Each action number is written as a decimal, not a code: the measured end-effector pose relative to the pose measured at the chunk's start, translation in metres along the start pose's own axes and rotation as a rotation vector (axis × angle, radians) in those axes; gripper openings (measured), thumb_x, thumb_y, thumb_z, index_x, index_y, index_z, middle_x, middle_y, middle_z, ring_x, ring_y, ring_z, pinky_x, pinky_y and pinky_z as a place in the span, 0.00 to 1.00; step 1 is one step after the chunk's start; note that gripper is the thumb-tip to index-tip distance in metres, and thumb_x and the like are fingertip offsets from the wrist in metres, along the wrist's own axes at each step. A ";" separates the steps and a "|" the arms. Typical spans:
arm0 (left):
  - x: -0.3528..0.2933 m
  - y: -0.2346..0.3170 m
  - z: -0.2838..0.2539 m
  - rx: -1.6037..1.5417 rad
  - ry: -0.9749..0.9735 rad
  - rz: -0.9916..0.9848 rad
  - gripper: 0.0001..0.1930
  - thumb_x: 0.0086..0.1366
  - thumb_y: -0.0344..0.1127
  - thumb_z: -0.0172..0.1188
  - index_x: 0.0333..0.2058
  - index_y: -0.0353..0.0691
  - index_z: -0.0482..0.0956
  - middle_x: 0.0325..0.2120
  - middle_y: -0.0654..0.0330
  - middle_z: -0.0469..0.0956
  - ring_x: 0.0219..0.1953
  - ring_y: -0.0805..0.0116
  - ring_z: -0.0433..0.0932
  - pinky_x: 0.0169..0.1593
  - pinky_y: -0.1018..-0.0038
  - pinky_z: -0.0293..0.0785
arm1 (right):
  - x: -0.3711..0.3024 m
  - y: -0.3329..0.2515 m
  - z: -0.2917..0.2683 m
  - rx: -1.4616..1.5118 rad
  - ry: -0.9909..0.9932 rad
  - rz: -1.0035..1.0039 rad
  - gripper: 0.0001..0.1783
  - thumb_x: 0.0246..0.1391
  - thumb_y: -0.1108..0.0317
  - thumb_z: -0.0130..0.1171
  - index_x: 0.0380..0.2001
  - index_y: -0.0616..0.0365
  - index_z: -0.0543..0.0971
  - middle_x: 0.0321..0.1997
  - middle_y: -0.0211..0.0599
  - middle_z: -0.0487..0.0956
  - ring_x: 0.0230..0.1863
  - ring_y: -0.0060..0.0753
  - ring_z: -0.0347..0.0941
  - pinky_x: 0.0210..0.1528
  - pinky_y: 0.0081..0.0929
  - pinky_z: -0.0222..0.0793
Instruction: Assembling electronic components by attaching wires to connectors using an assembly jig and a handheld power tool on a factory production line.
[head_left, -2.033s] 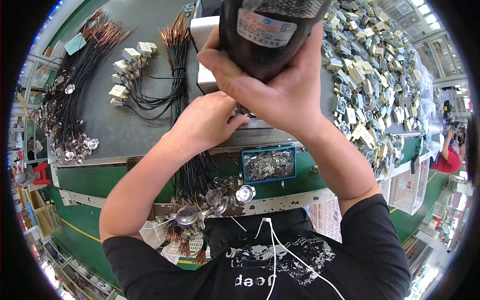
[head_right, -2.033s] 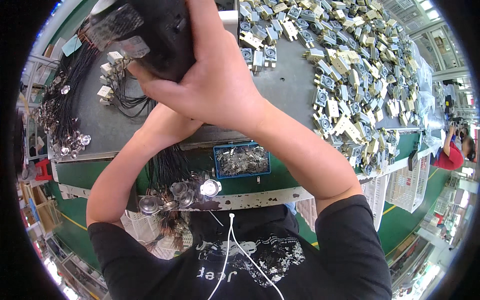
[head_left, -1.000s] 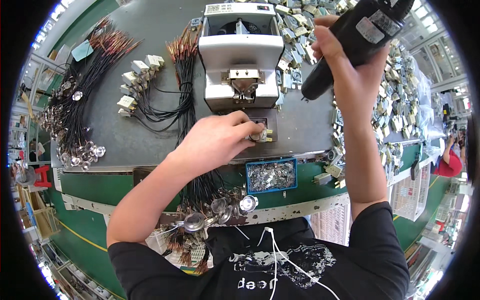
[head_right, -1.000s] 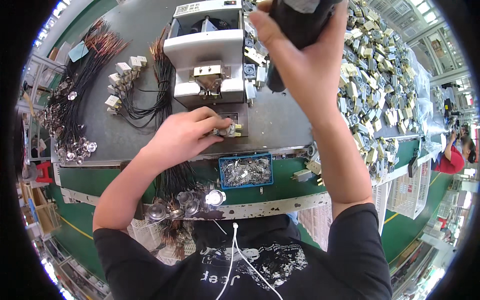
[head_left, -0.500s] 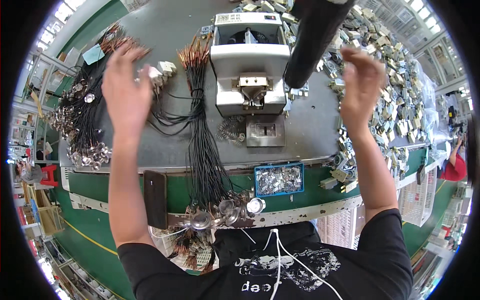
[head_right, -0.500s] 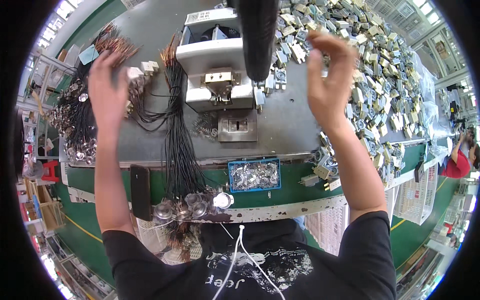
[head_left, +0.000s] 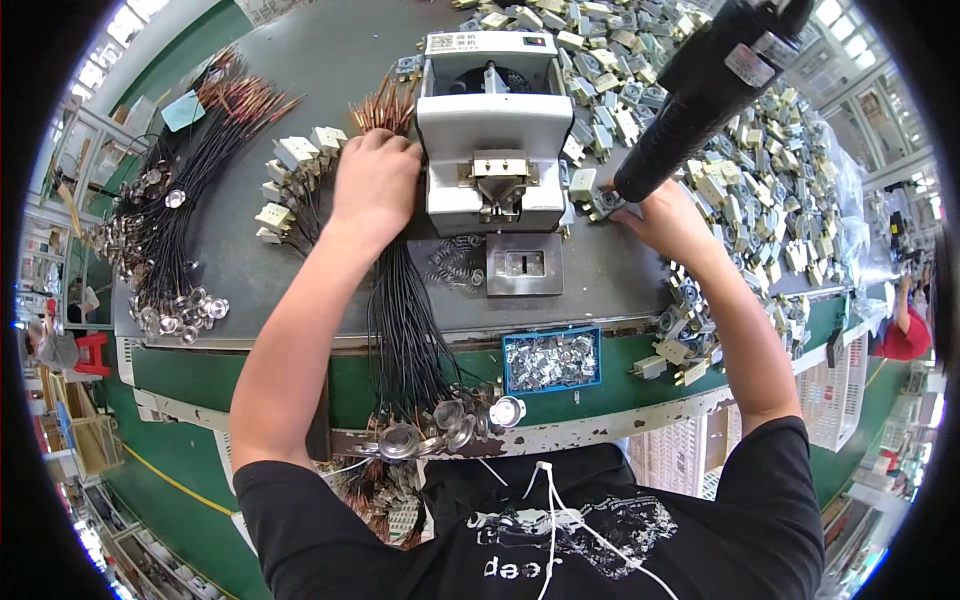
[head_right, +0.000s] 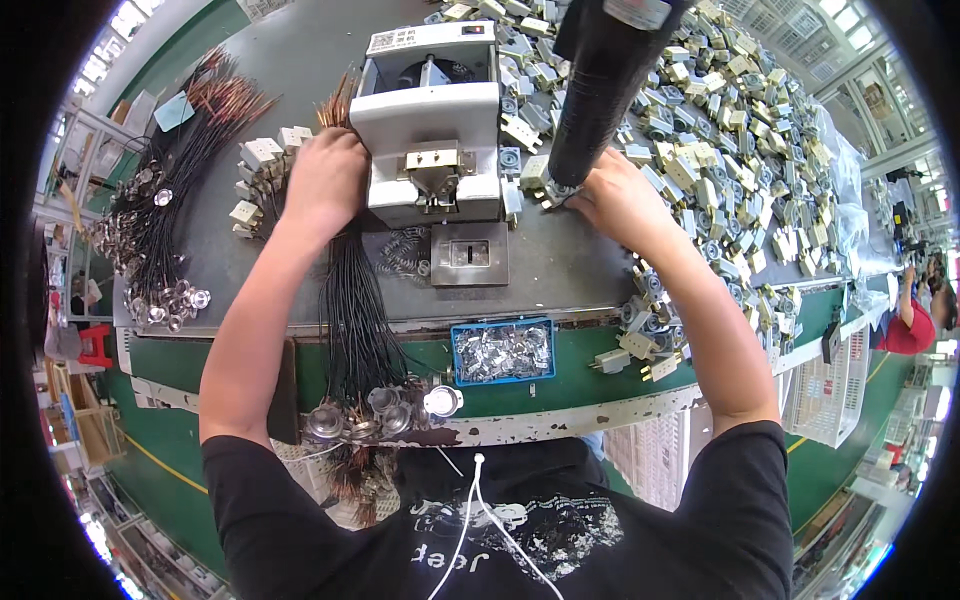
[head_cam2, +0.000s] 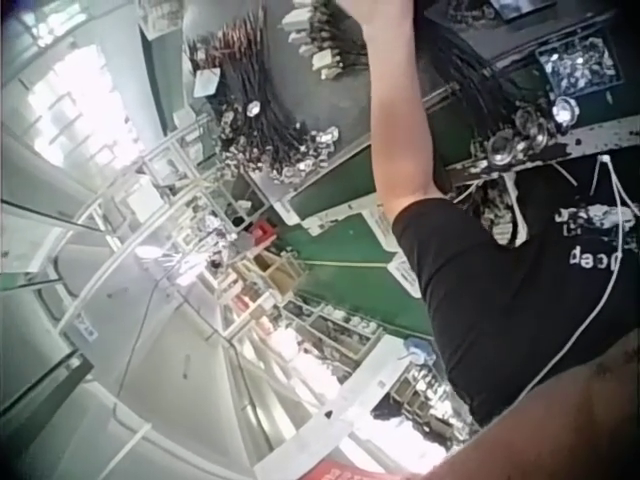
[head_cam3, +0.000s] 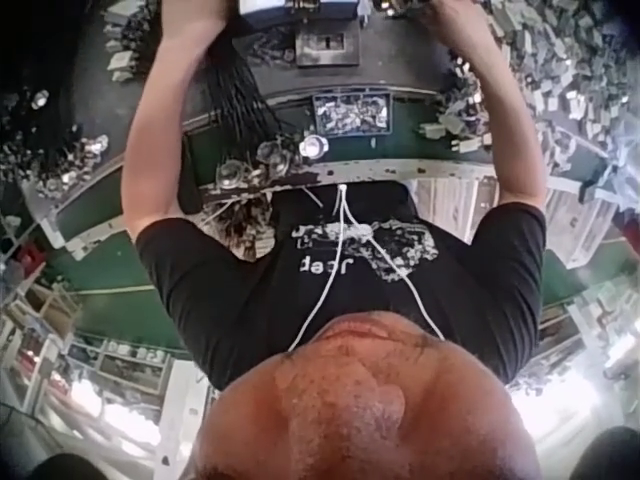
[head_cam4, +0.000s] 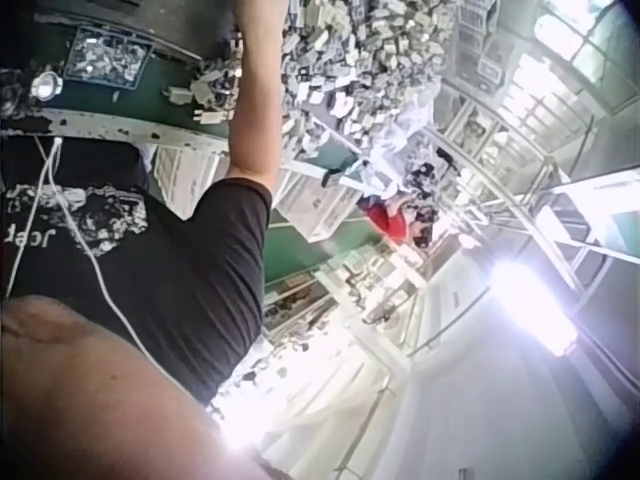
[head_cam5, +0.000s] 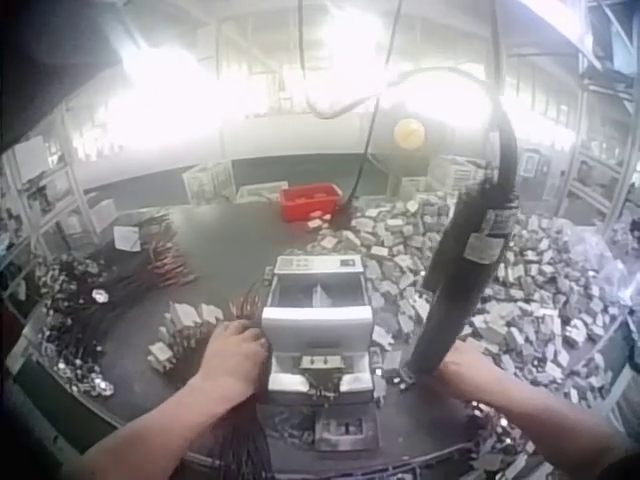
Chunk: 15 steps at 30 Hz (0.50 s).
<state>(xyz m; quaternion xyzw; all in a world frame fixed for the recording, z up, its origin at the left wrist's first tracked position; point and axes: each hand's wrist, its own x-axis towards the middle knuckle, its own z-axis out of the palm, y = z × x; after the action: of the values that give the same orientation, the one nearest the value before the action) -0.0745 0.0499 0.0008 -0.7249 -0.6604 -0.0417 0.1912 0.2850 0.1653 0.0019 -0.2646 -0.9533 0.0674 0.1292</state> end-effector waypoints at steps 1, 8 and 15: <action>-0.002 -0.008 -0.003 -0.061 0.087 0.032 0.06 0.59 0.31 0.60 0.35 0.40 0.82 0.36 0.59 0.83 0.49 0.57 0.79 0.54 0.60 0.73 | -0.003 -0.003 -0.001 -0.001 -0.001 0.004 0.23 0.53 0.70 0.68 0.53 0.52 0.80 0.53 0.49 0.80 0.57 0.56 0.75 0.61 0.45 0.71; -0.041 -0.009 -0.076 -0.702 0.165 -0.335 0.09 0.67 0.31 0.63 0.44 0.38 0.81 0.36 0.53 0.84 0.36 0.61 0.83 0.43 0.65 0.78 | -0.051 -0.047 -0.028 0.122 0.140 0.145 0.25 0.49 0.74 0.73 0.52 0.57 0.81 0.51 0.44 0.83 0.52 0.46 0.81 0.54 0.36 0.76; -0.060 0.006 -0.089 -0.905 0.094 -0.403 0.09 0.69 0.29 0.62 0.46 0.37 0.82 0.35 0.60 0.83 0.32 0.73 0.79 0.35 0.76 0.75 | -0.029 -0.102 -0.032 0.258 0.301 -0.104 0.35 0.43 0.77 0.77 0.57 0.57 0.77 0.51 0.42 0.85 0.49 0.45 0.83 0.50 0.36 0.78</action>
<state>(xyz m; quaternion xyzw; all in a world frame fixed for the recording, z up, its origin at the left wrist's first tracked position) -0.0589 -0.0362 0.0632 -0.5903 -0.6938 -0.3930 -0.1251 0.2689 0.0654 0.0464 -0.2032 -0.9192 0.1420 0.3061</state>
